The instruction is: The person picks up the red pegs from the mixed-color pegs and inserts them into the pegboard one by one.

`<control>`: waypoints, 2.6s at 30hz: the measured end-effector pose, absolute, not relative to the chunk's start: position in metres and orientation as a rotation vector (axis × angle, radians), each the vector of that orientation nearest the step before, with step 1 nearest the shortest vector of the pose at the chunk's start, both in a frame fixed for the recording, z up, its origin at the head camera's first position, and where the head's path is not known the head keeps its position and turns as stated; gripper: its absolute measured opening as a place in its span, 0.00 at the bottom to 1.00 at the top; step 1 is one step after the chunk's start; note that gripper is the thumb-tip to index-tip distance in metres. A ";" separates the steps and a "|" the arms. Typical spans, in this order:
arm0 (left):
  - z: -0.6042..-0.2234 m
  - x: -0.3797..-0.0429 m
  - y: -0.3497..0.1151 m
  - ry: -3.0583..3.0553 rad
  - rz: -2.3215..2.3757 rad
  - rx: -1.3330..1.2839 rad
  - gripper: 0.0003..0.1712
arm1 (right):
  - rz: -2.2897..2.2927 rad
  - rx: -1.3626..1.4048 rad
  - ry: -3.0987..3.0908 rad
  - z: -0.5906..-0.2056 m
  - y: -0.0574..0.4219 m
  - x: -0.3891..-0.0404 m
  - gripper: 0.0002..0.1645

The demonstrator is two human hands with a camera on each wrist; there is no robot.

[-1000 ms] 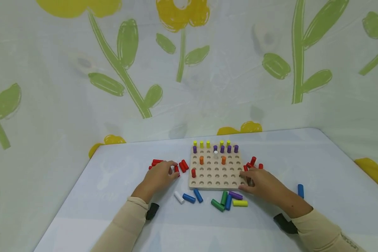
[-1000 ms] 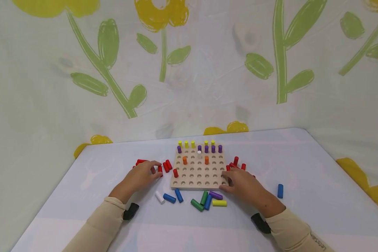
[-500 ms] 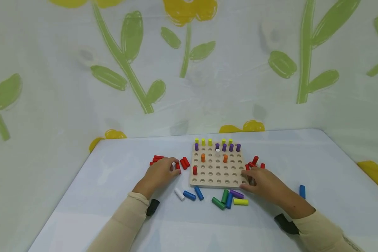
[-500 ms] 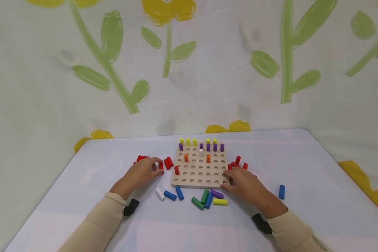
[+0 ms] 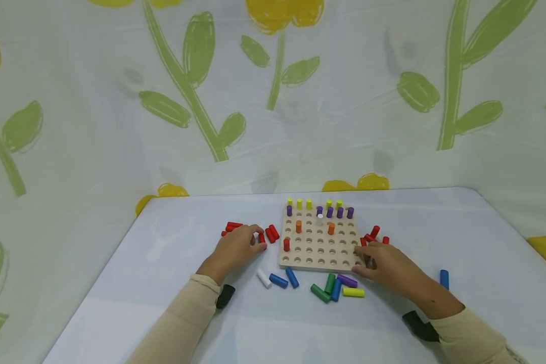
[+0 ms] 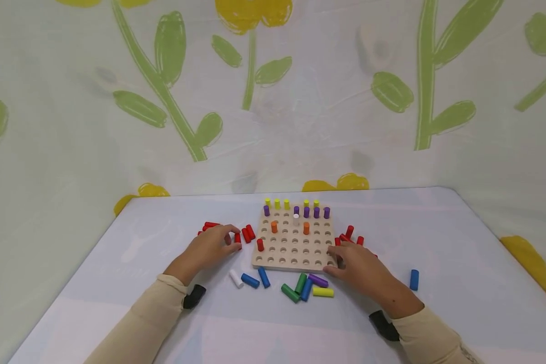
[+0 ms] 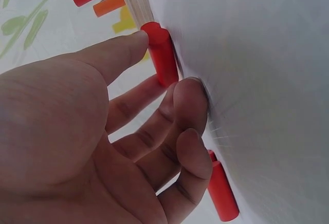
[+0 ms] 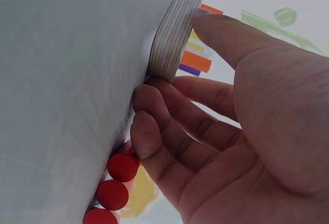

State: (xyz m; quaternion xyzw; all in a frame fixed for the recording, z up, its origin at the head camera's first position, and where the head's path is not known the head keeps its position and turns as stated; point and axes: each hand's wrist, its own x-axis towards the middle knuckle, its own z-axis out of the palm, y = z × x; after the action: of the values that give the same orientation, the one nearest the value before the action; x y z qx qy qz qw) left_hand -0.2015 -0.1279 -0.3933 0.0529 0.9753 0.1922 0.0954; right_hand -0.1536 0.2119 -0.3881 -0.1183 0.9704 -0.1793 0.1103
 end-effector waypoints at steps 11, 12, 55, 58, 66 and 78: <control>-0.391 -0.201 -0.129 2.933 0.568 0.166 0.25 | -0.527 -0.411 2.869 -0.385 0.211 -0.155 0.38; -0.391 -0.201 -0.128 2.940 0.568 0.173 0.25 | -0.524 -0.413 2.871 -0.385 0.211 -0.156 0.38; -0.378 -0.194 -0.114 2.888 0.840 0.244 0.22 | -0.545 -0.400 2.866 -0.388 0.214 -0.152 0.37; -0.377 -0.193 -0.114 2.882 0.858 0.263 0.22 | -0.552 -0.404 2.868 -0.387 0.214 -0.152 0.37; -0.374 -0.190 -0.111 2.874 0.875 0.332 0.20 | -0.557 -0.414 2.877 -0.387 0.215 -0.151 0.36; -0.369 -0.185 -0.107 2.869 0.873 0.340 0.22 | -0.529 -0.395 2.862 -0.386 0.212 -0.153 0.38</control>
State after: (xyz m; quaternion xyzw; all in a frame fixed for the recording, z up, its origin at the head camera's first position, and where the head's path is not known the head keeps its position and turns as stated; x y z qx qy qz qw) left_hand -0.1849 -0.1069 -0.3692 0.1123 0.9488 0.2888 0.0618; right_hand -0.1526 0.2118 -0.3861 -0.1339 0.9693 -0.1791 0.1018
